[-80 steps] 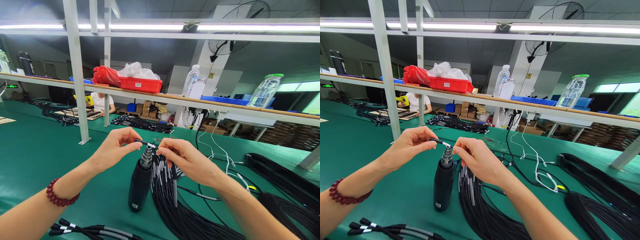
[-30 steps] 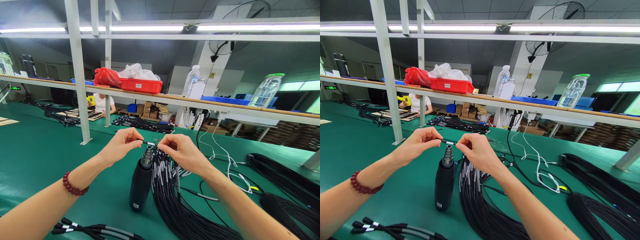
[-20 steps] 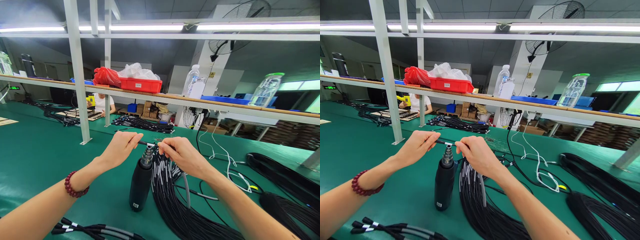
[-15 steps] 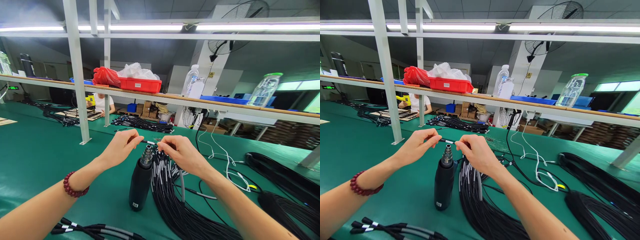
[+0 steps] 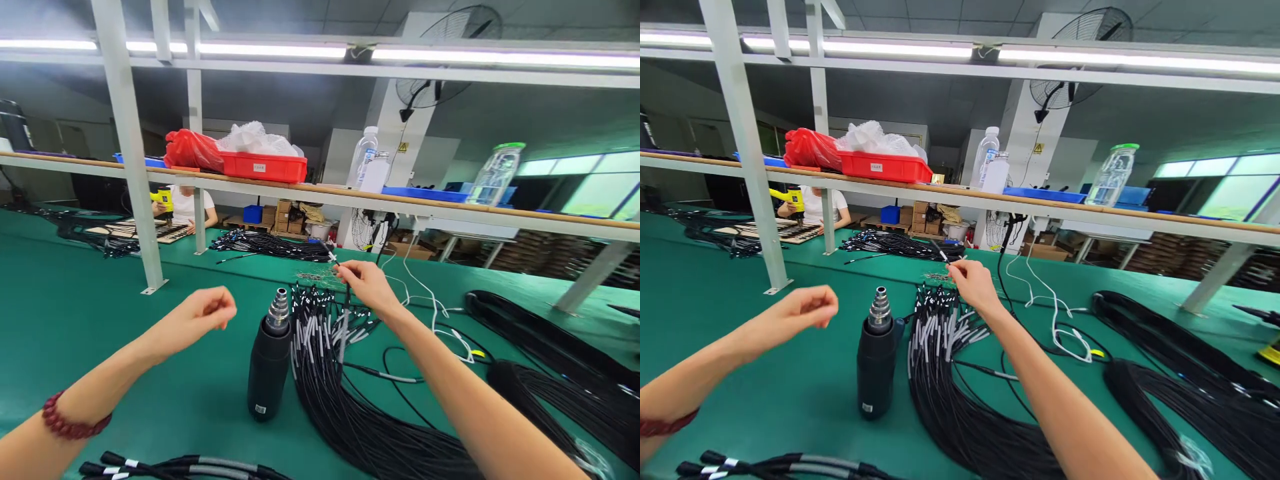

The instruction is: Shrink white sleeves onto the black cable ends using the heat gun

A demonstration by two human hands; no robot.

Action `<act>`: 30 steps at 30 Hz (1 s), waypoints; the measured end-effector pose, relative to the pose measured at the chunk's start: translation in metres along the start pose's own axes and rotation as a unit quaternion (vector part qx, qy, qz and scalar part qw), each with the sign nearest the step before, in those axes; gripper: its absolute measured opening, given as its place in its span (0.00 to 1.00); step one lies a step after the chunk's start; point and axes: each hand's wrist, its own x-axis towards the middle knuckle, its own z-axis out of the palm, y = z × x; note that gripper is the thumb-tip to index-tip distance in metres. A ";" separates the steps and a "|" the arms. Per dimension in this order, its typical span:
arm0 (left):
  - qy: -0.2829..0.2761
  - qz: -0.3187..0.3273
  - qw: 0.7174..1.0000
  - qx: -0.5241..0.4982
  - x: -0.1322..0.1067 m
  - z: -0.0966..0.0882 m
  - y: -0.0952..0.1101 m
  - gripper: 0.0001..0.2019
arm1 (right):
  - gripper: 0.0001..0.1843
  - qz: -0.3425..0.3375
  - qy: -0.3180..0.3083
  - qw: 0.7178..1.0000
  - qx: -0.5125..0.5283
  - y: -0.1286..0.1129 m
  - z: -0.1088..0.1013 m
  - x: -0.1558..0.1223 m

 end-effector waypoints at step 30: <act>-0.177 -0.100 0.947 0.250 -0.083 -0.003 -0.111 0.12 | 0.22 0.066 -0.149 0.984 0.075 0.087 -0.010 -0.021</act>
